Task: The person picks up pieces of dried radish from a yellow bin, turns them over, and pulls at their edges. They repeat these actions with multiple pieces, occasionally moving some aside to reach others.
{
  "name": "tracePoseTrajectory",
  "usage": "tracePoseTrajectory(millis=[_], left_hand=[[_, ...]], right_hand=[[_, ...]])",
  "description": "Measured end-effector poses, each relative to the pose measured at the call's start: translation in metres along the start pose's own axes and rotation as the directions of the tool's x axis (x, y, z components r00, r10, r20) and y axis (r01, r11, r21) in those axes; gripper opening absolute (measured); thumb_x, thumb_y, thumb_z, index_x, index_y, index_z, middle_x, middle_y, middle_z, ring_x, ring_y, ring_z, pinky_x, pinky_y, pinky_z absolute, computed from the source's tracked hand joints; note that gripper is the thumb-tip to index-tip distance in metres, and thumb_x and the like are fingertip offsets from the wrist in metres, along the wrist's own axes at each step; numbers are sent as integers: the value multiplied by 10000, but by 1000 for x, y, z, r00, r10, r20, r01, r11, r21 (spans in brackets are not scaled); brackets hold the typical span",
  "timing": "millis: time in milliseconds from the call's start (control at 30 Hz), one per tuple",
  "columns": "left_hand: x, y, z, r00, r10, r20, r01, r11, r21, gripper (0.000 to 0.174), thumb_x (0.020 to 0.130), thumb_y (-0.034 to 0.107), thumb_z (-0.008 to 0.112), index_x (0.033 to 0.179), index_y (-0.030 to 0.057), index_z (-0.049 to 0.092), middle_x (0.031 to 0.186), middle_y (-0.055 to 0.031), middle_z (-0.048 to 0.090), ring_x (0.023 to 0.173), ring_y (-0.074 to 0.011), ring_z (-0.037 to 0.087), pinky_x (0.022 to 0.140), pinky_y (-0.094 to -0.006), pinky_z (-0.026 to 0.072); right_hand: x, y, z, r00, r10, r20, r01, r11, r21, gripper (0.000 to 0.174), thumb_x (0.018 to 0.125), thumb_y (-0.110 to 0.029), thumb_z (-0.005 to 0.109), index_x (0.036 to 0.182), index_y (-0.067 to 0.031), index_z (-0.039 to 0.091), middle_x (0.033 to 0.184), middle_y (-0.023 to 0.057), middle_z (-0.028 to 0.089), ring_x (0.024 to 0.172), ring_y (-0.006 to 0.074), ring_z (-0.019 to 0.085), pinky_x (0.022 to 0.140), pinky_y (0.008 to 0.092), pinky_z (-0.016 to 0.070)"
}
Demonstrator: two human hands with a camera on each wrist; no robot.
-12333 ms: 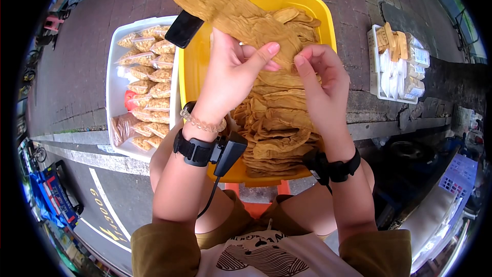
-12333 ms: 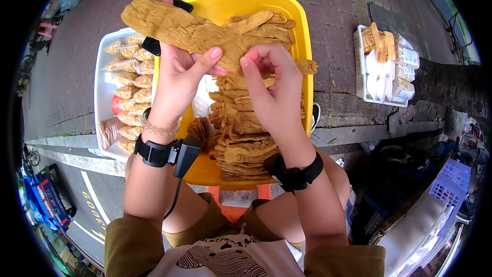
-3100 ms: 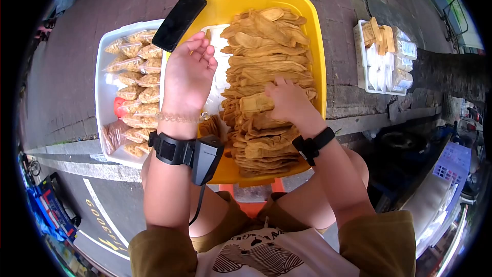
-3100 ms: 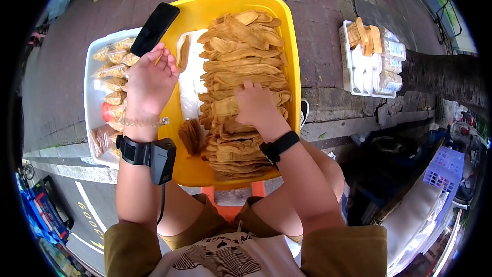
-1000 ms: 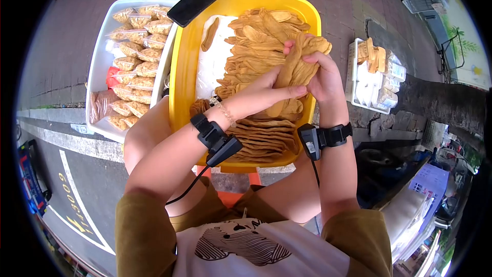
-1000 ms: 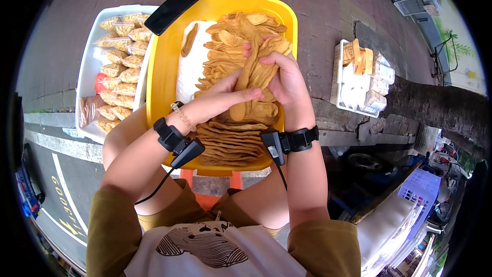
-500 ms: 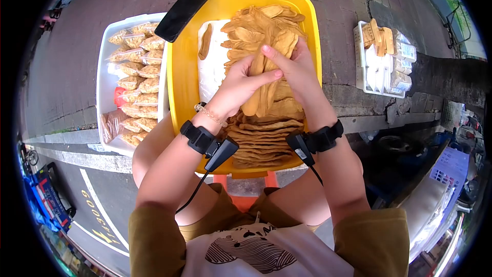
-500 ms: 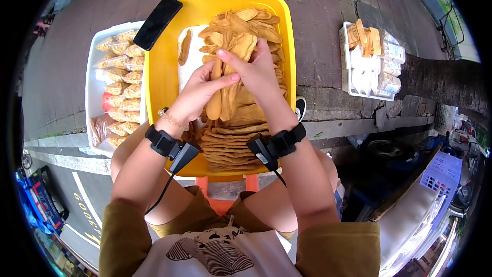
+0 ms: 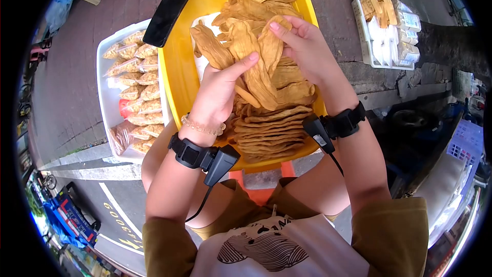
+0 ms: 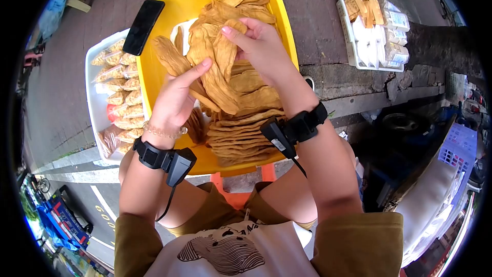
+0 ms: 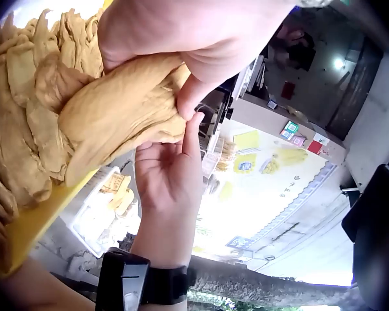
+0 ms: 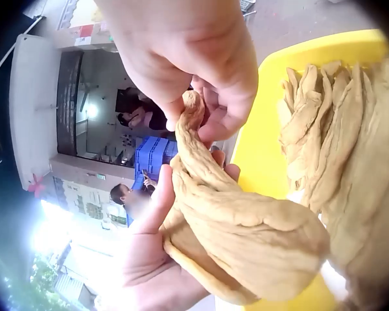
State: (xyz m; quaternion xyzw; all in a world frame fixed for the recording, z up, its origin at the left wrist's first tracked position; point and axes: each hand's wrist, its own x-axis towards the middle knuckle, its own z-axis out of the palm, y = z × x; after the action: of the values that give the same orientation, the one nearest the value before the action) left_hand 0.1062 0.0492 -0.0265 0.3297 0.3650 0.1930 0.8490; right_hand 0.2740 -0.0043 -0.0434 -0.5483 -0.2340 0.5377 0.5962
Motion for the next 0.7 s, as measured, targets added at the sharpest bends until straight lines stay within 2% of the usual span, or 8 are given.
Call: tracePoseTrajectory(millis=[100, 167, 200, 267, 400, 500, 667, 700], left_hand=[[13, 12, -16, 952, 252, -173, -248, 968, 44, 374, 868, 94, 633, 1211, 21, 503, 1090, -113, 640, 1020, -179, 598, 903, -324, 467], [20, 28, -31, 910, 327, -255, -323, 945, 59, 314, 865, 85, 636, 1151, 6, 532, 1082, -115, 639, 1000, -171, 605, 890, -321, 474], [22, 34, -35, 883, 376, -281, -363, 926, 100, 301, 873, 86, 626, 1147, 4, 532, 1077, -116, 641, 994, -168, 608, 877, -322, 483], [22, 42, -38, 861, 401, -314, -393, 915, 91, 271, 891, 98, 603, 1131, -4, 530, 1075, -112, 638, 973, -169, 611, 848, -324, 498], [19, 51, -43, 846, 409, -343, -410, 909, 72, 263, 926, 133, 554, 1159, 24, 496, 1077, -105, 629, 1011, -174, 577, 921, -319, 447], [17, 52, -41, 876, 330, -352, -379, 922, -78, 270, 935, 132, 533, 1173, 16, 481, 1086, -114, 622, 1011, -188, 575, 934, -320, 439], [19, 52, -46, 927, 227, -299, -287, 941, -177, 295, 949, 125, 494, 1207, -10, 446, 1139, -151, 583, 1041, -216, 556, 964, -342, 427], [18, 53, -48, 938, 206, -277, -271, 937, -219, 303, 950, 124, 492, 1211, -21, 440, 1148, -158, 572, 1059, -224, 547, 970, -345, 424]], right_hand=[[4, 2, 0, 985, -153, -77, 154, 988, 12, 298, 863, -201, 658, 1066, -2, 567, 844, 66, 667, 723, 128, 642, 606, 250, 503], [4, 0, -2, 814, -535, -227, 233, 658, -716, 281, 855, -189, 660, 1058, -17, 571, 700, 80, 642, 629, 128, 628, 547, 259, 485], [4, 2, -4, 812, -537, -228, 236, 660, -714, 281, 855, -189, 660, 1058, -17, 571, 700, 80, 642, 629, 128, 628, 547, 259, 485], [5, 8, -6, 788, -611, -76, 204, 376, -904, 275, 840, -171, 673, 1051, -28, 571, 605, 97, 600, 569, 129, 609, 539, 275, 481], [10, 11, 0, 805, -584, -101, 297, 544, -785, 265, 847, -153, 670, 1040, -6, 563, 680, 85, 631, 583, 123, 610, 544, 257, 492], [18, 12, -5, 892, -389, -231, 345, 915, -209, 302, 867, -140, 650, 1078, 37, 526, 851, 89, 645, 634, 130, 635, 583, 220, 533], [16, 19, -42, 905, -153, -398, -9, 926, -376, 353, 862, -158, 641, 1133, 24, 505, 994, 147, 621, 786, 219, 673, 635, 290, 549], [15, 25, -52, 860, -310, -406, -116, 655, -747, 398, 860, -187, 630, 1173, 9, 482, 1058, 168, 593, 854, 270, 655, 679, 335, 541]])
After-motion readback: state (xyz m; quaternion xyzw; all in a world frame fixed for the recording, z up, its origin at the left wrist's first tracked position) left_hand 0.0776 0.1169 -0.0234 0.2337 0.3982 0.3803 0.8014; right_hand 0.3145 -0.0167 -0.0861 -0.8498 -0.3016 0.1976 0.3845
